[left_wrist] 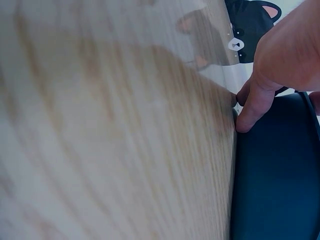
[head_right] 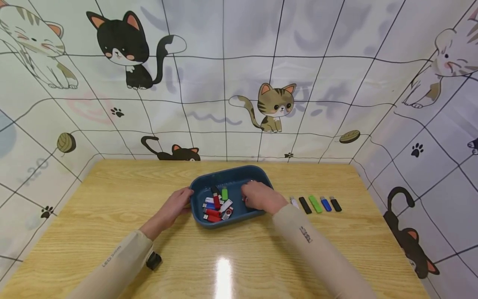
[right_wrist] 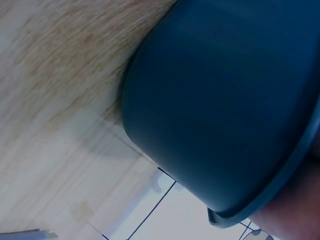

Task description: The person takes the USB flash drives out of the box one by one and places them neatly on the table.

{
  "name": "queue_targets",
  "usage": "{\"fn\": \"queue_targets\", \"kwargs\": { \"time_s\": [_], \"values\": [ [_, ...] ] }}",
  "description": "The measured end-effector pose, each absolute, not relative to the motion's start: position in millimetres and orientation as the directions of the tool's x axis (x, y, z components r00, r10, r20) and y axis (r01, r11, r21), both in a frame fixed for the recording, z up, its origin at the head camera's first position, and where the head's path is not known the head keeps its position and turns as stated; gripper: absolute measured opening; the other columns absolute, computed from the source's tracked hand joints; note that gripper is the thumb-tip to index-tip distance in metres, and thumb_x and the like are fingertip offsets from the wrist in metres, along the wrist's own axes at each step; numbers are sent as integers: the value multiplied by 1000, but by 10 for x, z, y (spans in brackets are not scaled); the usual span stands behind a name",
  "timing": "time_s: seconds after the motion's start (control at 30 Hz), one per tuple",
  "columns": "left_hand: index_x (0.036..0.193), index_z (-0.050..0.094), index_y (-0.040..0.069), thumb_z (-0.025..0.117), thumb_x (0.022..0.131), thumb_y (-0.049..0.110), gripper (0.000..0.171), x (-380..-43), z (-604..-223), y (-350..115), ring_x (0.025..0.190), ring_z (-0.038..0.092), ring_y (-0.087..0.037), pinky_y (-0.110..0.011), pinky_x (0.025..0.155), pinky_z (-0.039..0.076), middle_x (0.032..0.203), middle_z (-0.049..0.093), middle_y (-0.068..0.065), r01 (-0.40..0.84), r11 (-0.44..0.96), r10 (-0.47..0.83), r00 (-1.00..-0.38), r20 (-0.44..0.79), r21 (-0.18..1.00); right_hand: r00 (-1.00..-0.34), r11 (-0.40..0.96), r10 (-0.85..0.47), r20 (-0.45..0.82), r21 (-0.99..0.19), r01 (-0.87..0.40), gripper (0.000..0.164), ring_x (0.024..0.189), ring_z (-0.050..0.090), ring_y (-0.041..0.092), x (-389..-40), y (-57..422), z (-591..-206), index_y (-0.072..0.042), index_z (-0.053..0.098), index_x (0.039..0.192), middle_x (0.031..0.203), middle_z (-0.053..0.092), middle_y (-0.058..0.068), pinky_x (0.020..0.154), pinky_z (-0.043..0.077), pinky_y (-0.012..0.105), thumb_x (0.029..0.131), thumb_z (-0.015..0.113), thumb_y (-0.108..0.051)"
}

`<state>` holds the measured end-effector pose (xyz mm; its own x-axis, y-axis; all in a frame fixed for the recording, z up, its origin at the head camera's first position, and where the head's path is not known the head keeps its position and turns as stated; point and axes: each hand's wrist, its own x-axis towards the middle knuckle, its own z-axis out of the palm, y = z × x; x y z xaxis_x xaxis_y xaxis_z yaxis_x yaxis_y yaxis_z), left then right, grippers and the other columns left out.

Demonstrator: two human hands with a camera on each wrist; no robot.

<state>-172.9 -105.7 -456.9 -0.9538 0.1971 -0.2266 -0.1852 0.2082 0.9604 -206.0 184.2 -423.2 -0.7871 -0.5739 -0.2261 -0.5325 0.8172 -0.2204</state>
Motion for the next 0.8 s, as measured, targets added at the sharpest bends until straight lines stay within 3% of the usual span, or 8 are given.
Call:
{"fn": "queue_targets", "kwargs": {
  "time_s": [0.3, 0.8],
  "values": [
    [140, 56, -7, 39, 108, 23, 47, -1749, -4587, -1047, 131, 54, -33, -50, 104, 50, 144, 55, -23, -183, 240, 188, -955, -230, 953, -832, 810, -540, -127, -346, -472, 15, 85, 55, 18, -2011, 1965, -4127, -1, 69, 108, 100, 64, 6, 76, 52, 35, 94, 64, -3],
    [134, 58, -8, 39, 108, 23, 45, -1736, -4568, -1042, 127, 53, -33, -53, 106, 48, 141, 56, -24, -174, 265, 175, -958, -225, 948, -917, 820, -399, -8, -451, -353, 17, 88, 63, 21, -1784, 2327, -3874, -1, 70, 111, 100, 68, 6, 78, 56, 41, 98, 67, -10]
  ]
}}
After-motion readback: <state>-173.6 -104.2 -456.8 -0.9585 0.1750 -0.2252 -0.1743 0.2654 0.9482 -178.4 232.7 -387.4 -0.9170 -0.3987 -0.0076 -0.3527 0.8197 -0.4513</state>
